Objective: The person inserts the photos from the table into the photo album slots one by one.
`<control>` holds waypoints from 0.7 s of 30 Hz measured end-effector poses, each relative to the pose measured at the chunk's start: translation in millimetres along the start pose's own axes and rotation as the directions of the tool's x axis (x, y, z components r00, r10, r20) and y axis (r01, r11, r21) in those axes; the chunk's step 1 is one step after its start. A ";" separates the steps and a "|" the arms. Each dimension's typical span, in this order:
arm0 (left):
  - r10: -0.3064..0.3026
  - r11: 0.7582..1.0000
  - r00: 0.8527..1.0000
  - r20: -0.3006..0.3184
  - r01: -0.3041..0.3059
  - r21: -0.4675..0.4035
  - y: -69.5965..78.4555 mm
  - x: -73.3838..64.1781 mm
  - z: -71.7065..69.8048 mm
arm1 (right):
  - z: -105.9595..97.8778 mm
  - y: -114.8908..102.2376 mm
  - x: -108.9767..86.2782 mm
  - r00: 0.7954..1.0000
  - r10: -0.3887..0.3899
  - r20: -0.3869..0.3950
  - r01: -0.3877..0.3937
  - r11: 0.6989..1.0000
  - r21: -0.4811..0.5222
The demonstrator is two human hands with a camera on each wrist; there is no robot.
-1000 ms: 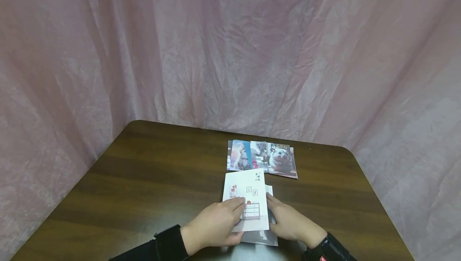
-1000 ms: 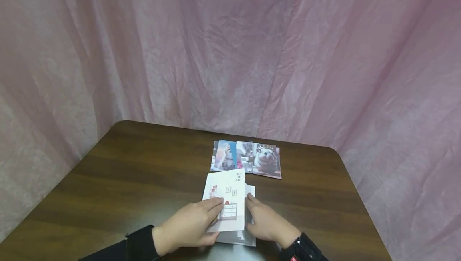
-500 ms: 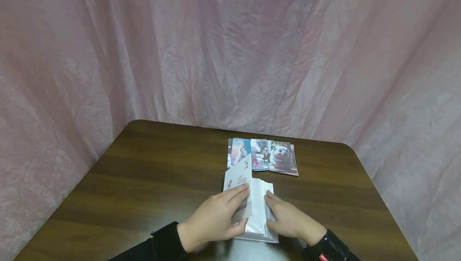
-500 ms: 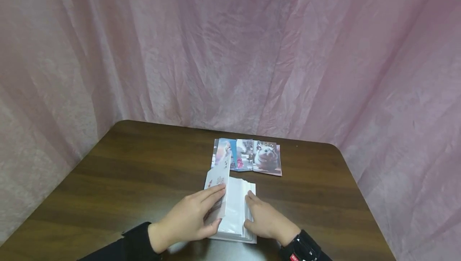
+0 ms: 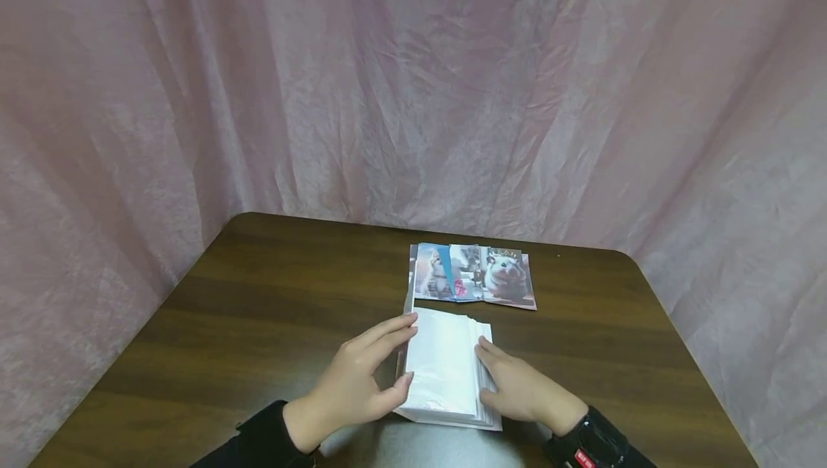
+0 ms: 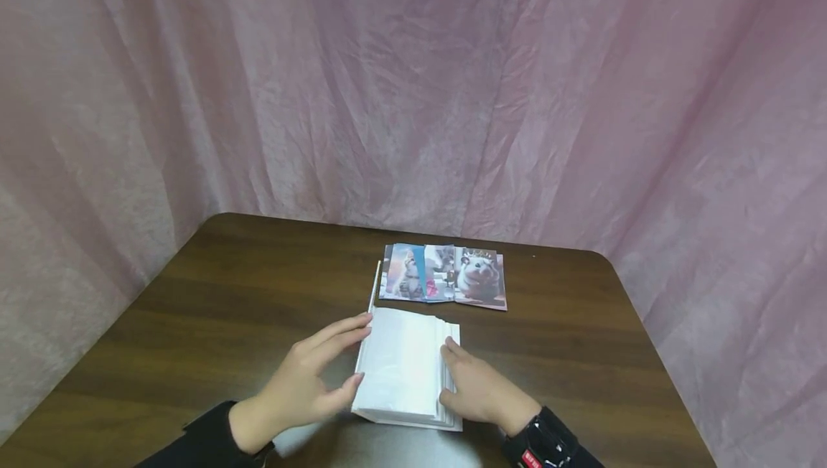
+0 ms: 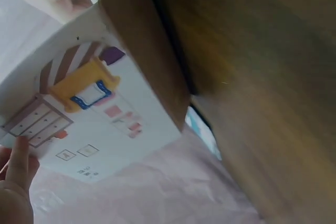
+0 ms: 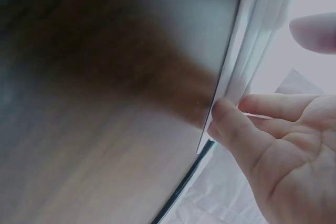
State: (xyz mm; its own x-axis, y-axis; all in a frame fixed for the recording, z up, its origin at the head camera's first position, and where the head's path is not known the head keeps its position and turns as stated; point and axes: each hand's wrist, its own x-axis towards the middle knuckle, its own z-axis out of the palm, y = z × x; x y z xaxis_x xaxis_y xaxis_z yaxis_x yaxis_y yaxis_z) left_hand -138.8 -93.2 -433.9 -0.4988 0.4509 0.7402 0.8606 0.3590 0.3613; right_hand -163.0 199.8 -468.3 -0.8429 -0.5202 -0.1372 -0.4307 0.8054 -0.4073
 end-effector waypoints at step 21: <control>-0.645 0.674 0.761 0.074 0.611 -0.415 -33.8 -23.9 -55.2 | -1.7 -3.2 -1.6 1.000 0.003 0.026 -0.003 1.000 -0.002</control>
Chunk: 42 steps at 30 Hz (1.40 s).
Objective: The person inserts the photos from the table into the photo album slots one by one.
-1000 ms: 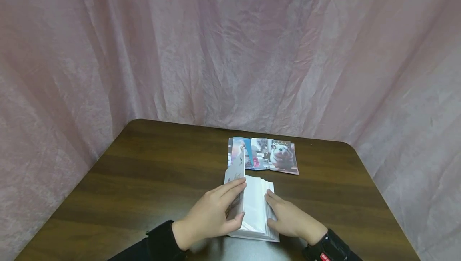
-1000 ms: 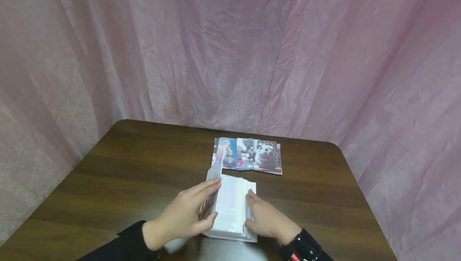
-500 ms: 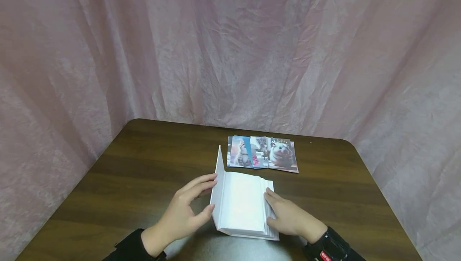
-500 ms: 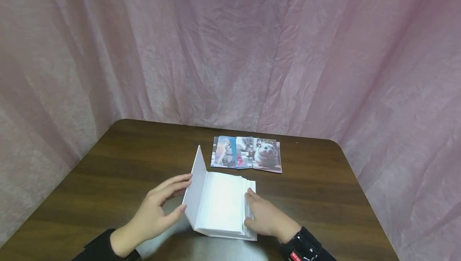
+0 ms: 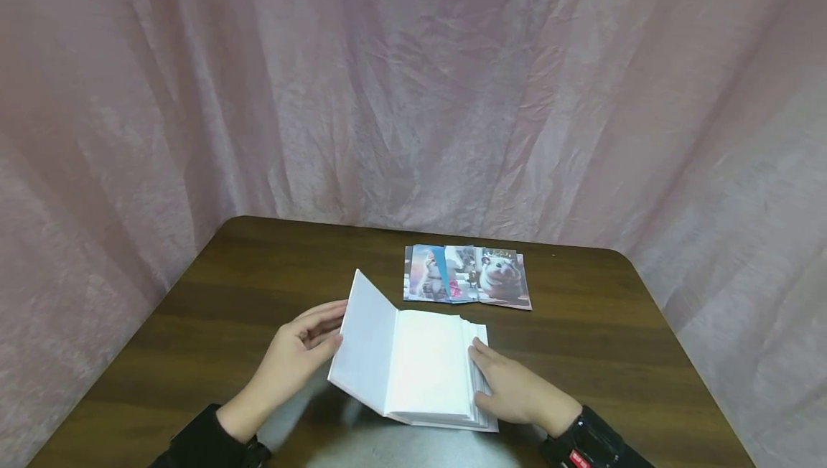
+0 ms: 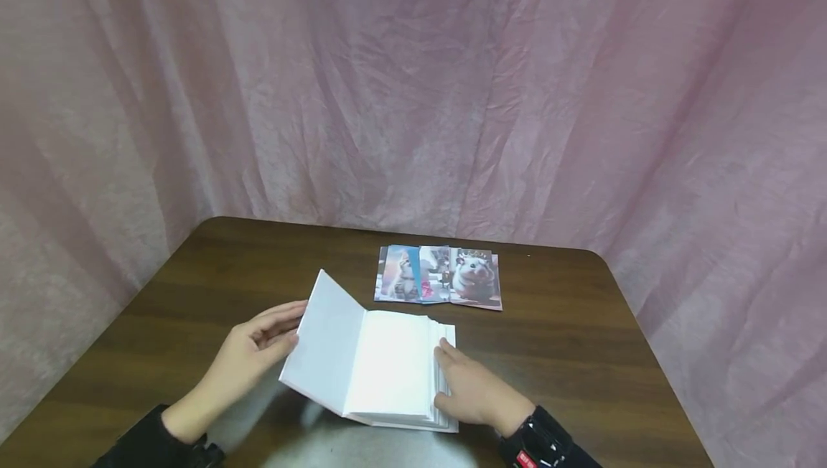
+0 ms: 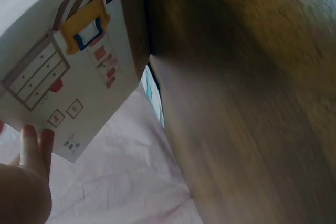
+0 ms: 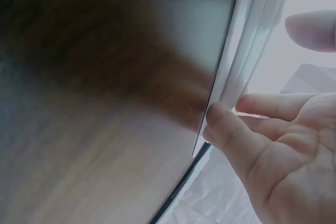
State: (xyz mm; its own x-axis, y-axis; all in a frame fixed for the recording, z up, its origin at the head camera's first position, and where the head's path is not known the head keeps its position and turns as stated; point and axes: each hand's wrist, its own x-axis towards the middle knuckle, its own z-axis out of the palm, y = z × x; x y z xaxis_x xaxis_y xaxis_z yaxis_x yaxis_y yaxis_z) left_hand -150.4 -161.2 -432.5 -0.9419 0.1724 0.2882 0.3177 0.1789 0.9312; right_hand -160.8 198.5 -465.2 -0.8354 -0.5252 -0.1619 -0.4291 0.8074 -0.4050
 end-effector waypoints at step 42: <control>-0.437 0.648 0.877 0.201 0.153 0.746 -32.0 -8.5 -1.1 | 0.4 -5.0 0.5 1.000 0.011 0.000 -0.011 0.999 -0.030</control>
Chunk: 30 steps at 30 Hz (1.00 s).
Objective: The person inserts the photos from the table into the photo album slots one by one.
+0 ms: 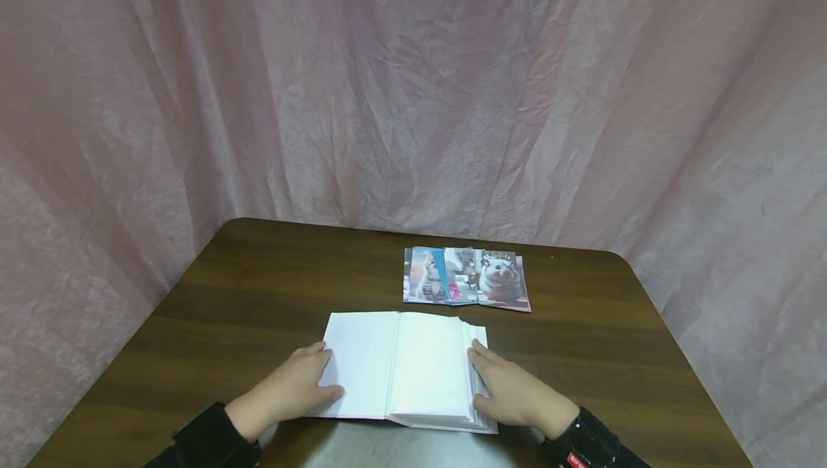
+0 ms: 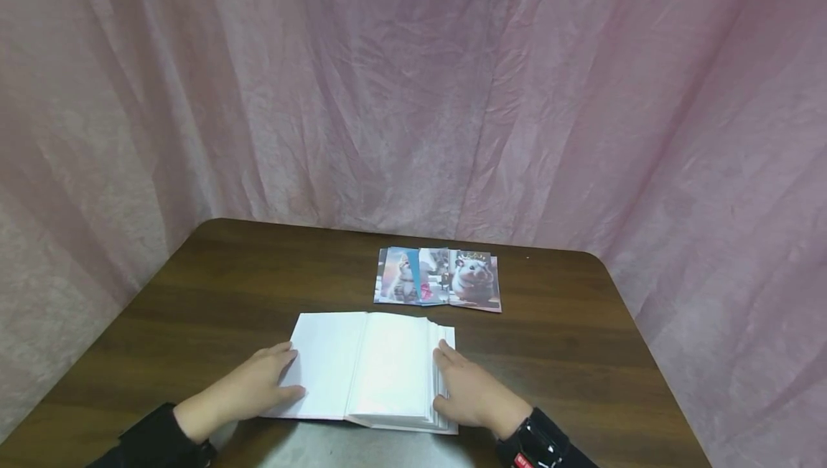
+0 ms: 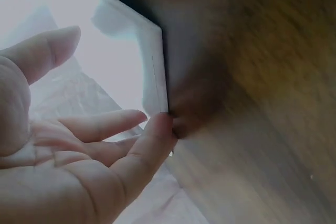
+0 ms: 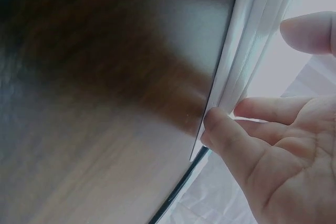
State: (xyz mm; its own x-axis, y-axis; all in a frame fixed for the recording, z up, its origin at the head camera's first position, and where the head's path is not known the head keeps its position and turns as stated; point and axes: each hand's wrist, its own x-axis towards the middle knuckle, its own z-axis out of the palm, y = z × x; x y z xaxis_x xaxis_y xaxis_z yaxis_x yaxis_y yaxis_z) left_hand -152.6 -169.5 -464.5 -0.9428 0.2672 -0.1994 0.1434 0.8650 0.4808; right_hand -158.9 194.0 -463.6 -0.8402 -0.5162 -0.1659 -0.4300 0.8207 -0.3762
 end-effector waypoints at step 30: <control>0.239 0.956 0.969 -0.067 -0.223 0.192 35.9 -5.8 10.6 | -1.1 -1.0 -0.9 1.000 0.008 0.006 -0.008 1.000 0.008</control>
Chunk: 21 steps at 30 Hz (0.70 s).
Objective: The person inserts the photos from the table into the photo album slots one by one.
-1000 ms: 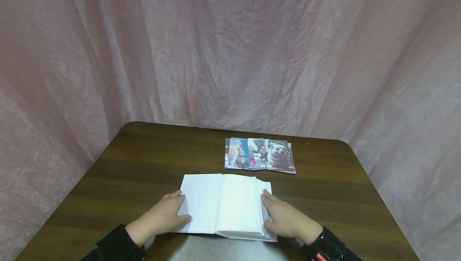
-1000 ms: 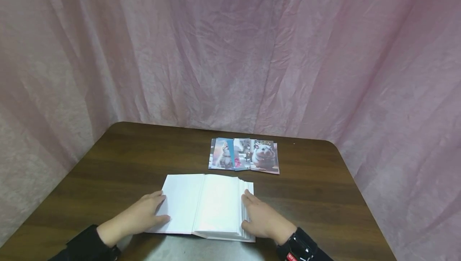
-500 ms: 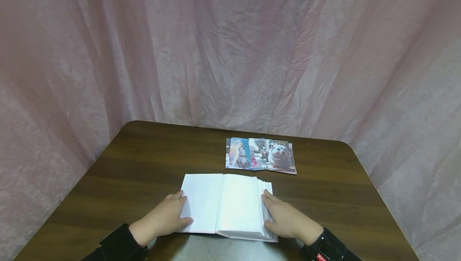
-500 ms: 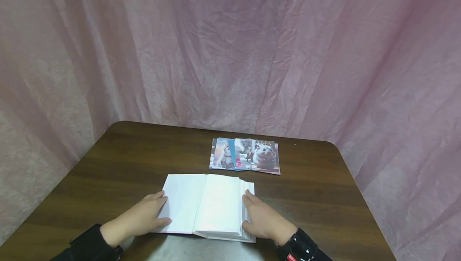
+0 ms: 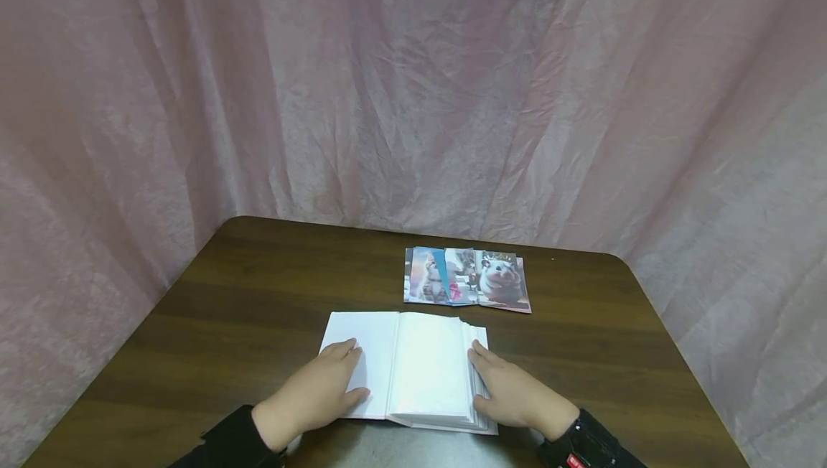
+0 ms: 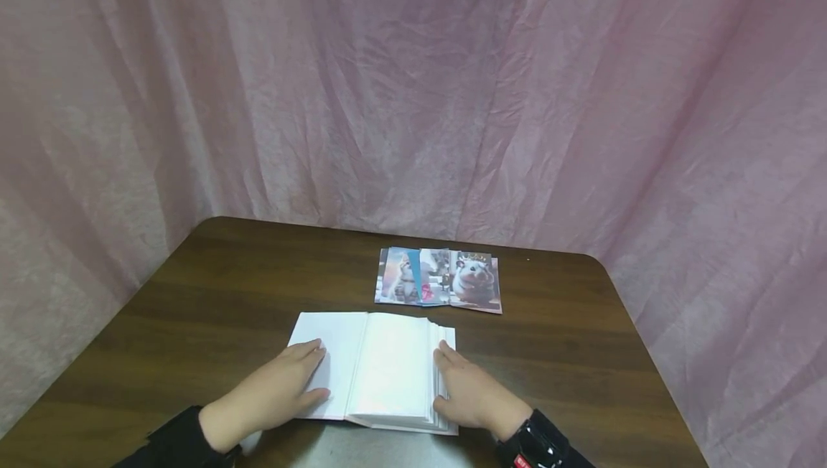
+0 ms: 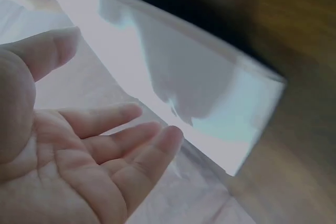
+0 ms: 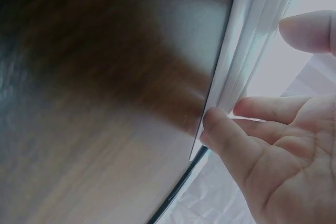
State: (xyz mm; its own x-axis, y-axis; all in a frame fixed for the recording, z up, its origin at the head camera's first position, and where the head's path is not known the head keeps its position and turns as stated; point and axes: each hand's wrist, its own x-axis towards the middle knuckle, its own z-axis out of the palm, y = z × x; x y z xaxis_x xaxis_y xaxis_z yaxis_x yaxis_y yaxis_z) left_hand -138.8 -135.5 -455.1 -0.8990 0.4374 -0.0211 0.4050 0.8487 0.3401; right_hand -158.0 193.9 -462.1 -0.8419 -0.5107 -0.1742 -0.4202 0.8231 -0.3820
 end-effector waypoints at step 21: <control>0.224 0.974 0.971 0.081 -0.226 0.017 39.1 24.5 19.4 | 1.8 0.7 0.8 1.000 0.000 -0.007 0.000 1.000 -0.014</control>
State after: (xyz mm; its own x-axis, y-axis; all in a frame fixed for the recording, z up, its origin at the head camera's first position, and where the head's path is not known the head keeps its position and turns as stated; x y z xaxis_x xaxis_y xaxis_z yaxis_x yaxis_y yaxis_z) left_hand -141.8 -85.8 -460.5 -0.7688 0.6391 -0.0209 0.6005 0.7328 0.3200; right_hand -158.4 193.6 -464.1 -0.8441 -0.5093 -0.1677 -0.4253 0.8263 -0.3692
